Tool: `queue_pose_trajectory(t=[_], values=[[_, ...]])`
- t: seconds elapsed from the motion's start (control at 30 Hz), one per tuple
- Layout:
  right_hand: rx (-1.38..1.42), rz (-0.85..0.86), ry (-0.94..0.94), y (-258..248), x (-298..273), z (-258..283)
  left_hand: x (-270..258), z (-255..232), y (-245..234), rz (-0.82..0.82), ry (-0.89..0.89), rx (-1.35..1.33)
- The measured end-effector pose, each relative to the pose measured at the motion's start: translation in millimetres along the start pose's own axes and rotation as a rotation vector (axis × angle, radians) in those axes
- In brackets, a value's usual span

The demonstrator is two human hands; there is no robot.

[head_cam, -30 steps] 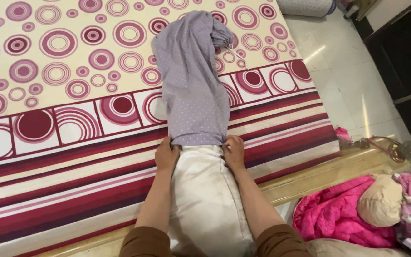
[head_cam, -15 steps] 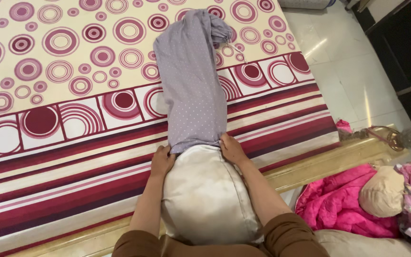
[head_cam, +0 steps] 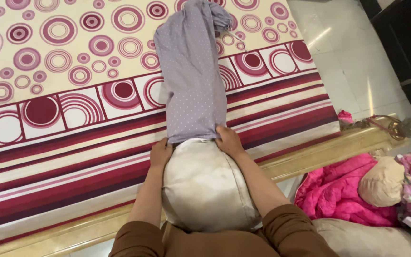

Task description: The person puts a purple polka-dot case onto a white bolster by sliding the bolster inside and then tying the drawstrings at the end by hand.

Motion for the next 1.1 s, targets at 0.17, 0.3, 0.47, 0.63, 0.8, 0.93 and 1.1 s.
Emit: queue_pose_trajectory(t=[0.17, 0.3, 0.47, 0.63, 0.8, 0.93, 1.1], values=[[0.033, -0.214, -0.033, -21.3, -9.3, 21.9, 3.7, -24.4, -11.4, 0.029, 0.023, -0.072], [0.054, -0.411, -0.169, -49.6, -6.2, 46.3, 12.3, -55.7, -33.9, -0.078, 0.187, -0.182], [0.112, -0.57, -0.248, -97.4, 2.6, 112.5, 41.7, -96.0, -64.7, -0.214, 0.38, -0.361], [0.157, -0.594, -0.409, -120.9, 8.1, 161.3, 42.2, -154.4, -98.1, -0.146, 0.511, -0.673], [-0.093, -0.675, -0.274, -180.5, 26.8, 127.1, 32.3, -166.9, -110.3, 0.09, 0.258, -1.233], [-0.285, -0.722, -0.344, -228.5, 59.2, 121.0, 28.6, -185.0, -126.2, 0.187, 0.424, -1.24], [-0.114, -0.975, -0.179, -279.7, 109.1, 82.4, 15.8, -204.5, -132.5, 0.308, 0.495, -1.274]])
Point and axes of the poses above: each hand's wrist, its own x-axis towards the middle knuckle, its own y-axis out of the palm, z = x × y, the point moved 4 cm from there along x, towards the middle knuckle, and after that the axes turned 8 degrees about z, right-handed, at the moved point
